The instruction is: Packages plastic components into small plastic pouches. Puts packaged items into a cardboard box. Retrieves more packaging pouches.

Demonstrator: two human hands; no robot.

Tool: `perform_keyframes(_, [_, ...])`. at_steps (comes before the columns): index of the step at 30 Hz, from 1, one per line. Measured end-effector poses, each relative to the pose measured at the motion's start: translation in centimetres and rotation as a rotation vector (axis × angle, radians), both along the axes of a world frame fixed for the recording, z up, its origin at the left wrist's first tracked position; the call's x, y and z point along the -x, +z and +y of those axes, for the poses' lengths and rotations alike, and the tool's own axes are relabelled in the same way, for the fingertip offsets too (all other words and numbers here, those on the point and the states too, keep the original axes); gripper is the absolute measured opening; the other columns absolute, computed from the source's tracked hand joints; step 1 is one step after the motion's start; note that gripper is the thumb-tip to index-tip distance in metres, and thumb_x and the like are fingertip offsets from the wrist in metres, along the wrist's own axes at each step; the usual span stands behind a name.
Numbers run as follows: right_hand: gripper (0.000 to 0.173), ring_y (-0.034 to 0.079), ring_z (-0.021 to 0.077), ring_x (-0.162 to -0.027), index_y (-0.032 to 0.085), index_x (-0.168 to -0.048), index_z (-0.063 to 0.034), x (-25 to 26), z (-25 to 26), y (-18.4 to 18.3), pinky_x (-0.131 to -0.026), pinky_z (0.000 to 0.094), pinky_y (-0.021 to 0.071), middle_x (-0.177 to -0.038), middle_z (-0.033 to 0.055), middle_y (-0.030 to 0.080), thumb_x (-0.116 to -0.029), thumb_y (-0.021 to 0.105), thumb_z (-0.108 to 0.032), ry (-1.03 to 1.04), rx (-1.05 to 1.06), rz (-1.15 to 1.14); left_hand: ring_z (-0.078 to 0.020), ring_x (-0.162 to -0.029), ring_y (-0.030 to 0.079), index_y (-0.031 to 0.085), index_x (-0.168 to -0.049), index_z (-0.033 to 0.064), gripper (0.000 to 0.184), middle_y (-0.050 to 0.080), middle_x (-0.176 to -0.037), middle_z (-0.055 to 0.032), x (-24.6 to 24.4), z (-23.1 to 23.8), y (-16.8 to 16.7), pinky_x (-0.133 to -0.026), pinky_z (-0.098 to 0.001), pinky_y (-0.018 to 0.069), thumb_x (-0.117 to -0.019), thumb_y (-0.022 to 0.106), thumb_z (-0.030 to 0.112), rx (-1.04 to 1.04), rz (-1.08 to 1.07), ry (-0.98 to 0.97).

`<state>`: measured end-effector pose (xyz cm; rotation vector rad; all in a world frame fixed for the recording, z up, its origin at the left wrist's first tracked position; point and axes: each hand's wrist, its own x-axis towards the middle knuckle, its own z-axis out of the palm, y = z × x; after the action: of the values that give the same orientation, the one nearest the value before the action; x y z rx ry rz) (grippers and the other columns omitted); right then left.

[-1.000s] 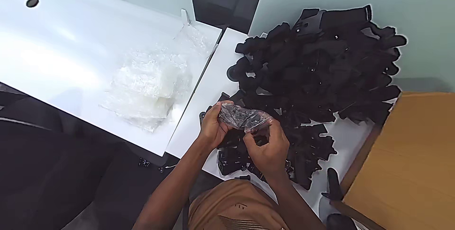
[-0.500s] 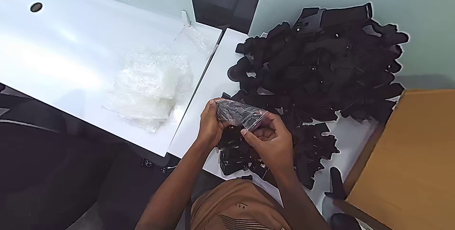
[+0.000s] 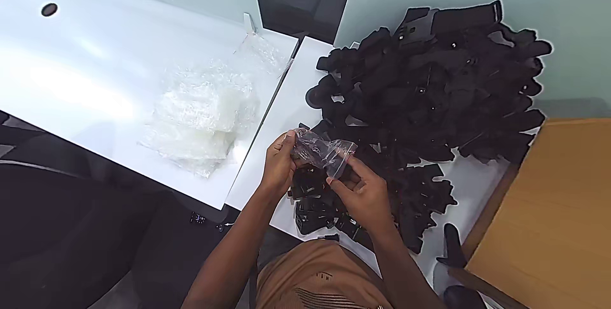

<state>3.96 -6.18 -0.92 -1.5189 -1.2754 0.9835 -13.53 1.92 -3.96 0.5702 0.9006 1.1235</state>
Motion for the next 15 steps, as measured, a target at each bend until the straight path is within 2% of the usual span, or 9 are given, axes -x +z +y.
perform_keyframes(3, [0.052, 0.074, 0.0187, -0.092, 0.063, -0.132, 0.0019, 0.3, 0.0, 0.3, -0.081, 0.0330, 0.0656, -0.115, 0.0113, 0.071, -0.0821, 0.077, 0.002, -0.026, -0.122, 0.296, -0.0220, -0.087, 0.072, 0.063, -0.117, 0.0069, 0.034, 0.069, -0.103, -0.0113, -0.1, 0.1, 0.0, -0.077, -0.0409, 0.0631, -0.1107, 0.043, 0.033, 0.033, 0.020, 0.043])
perform_keyframes(5, [0.052, 0.073, 0.0185, -0.088, 0.063, -0.130, 0.0018, 0.2, 0.1, 0.6, -0.078, 0.0336, 0.0654, -0.109, 0.0103, 0.072, -0.0808, 0.078, 0.002, -0.030, -0.135, 0.366, -0.0209, -0.083, 0.072, 0.063, -0.113, 0.0062, 0.033, 0.070, -0.100, -0.0109, -0.3, 0.1, -0.2, -0.074, -0.0392, 0.0633, -0.1109, 0.043, 0.032, 0.038, 0.047, 0.052])
perform_keyframes(6, [0.052, 0.073, 0.0156, -0.087, 0.062, -0.132, 0.0008, -0.1, 0.1, 0.8, -0.077, 0.0307, 0.0651, -0.110, 0.0094, 0.072, -0.0825, 0.078, -0.004, -0.024, -0.131, 0.237, -0.0209, -0.083, 0.071, 0.062, -0.114, 0.0060, 0.032, 0.069, -0.101, -0.0109, -0.4, 0.1, -0.2, -0.073, -0.0394, 0.0632, -0.1111, 0.042, 0.031, 0.034, 0.061, 0.054])
perform_keyframes(7, [0.052, 0.073, 0.0106, -0.086, 0.064, -0.134, -0.0019, -0.4, 0.1, 0.7, -0.074, 0.0262, 0.0636, -0.111, 0.0076, 0.073, -0.0849, 0.076, -0.015, -0.031, -0.131, -0.005, -0.0212, -0.084, 0.071, 0.062, -0.114, 0.0056, 0.032, 0.069, -0.101, -0.0112, -0.4, 0.1, -0.2, -0.074, -0.0400, 0.0631, -0.1111, 0.042, 0.030, 0.024, 0.074, 0.064])
perform_keyframes(8, [0.053, 0.071, 0.0084, -0.083, 0.065, -0.135, -0.0037, -0.6, 0.0, 0.7, -0.071, 0.0255, 0.0612, -0.110, 0.0077, 0.074, -0.0868, 0.071, -0.024, -0.047, -0.151, -0.255, -0.0207, -0.084, 0.071, 0.063, -0.114, 0.0056, 0.031, 0.069, -0.101, -0.0109, -0.4, 0.1, -0.2, -0.073, -0.0393, 0.0630, -0.1110, 0.043, 0.029, 0.009, 0.090, 0.077])
perform_keyframes(10, [0.051, 0.070, 0.0120, -0.076, 0.066, -0.133, -0.0021, -0.9, 0.0, 0.8, -0.066, 0.0293, 0.0591, -0.105, 0.0113, 0.075, -0.0889, 0.066, -0.027, -0.072, -0.213, -0.539, -0.0194, -0.084, 0.071, 0.063, -0.112, 0.0062, 0.030, 0.069, -0.100, -0.0096, -0.3, 0.1, -0.2, -0.075, -0.0383, 0.0624, -0.1108, 0.044, 0.028, -0.024, 0.099, 0.090])
perform_keyframes(12, [0.044, 0.071, 0.0169, -0.080, 0.069, -0.128, -0.0024, -1.2, 0.0, 0.9, -0.068, 0.0316, 0.0600, -0.106, 0.0132, 0.074, -0.0882, 0.067, -0.021, -0.057, -0.277, -0.635, -0.0197, -0.086, 0.070, 0.062, -0.109, 0.0072, 0.027, 0.068, -0.099, -0.0087, -0.2, 0.2, -0.1, -0.077, -0.0396, 0.0622, -0.1104, 0.045, 0.029, -0.043, 0.101, 0.101])
perform_keyframes(15, [0.038, 0.071, 0.0190, -0.104, 0.072, -0.122, -0.0051, -1.3, -0.2, 1.0, -0.085, 0.0318, 0.0625, -0.121, 0.0137, 0.070, -0.0849, 0.073, -0.009, -0.059, -0.274, -0.514, -0.0193, -0.085, 0.069, 0.059, -0.109, 0.0087, 0.023, 0.067, -0.096, -0.0069, 0.1, 0.3, -0.2, -0.078, -0.0401, 0.0617, -0.1103, 0.045, 0.027, -0.043, 0.105, 0.127])
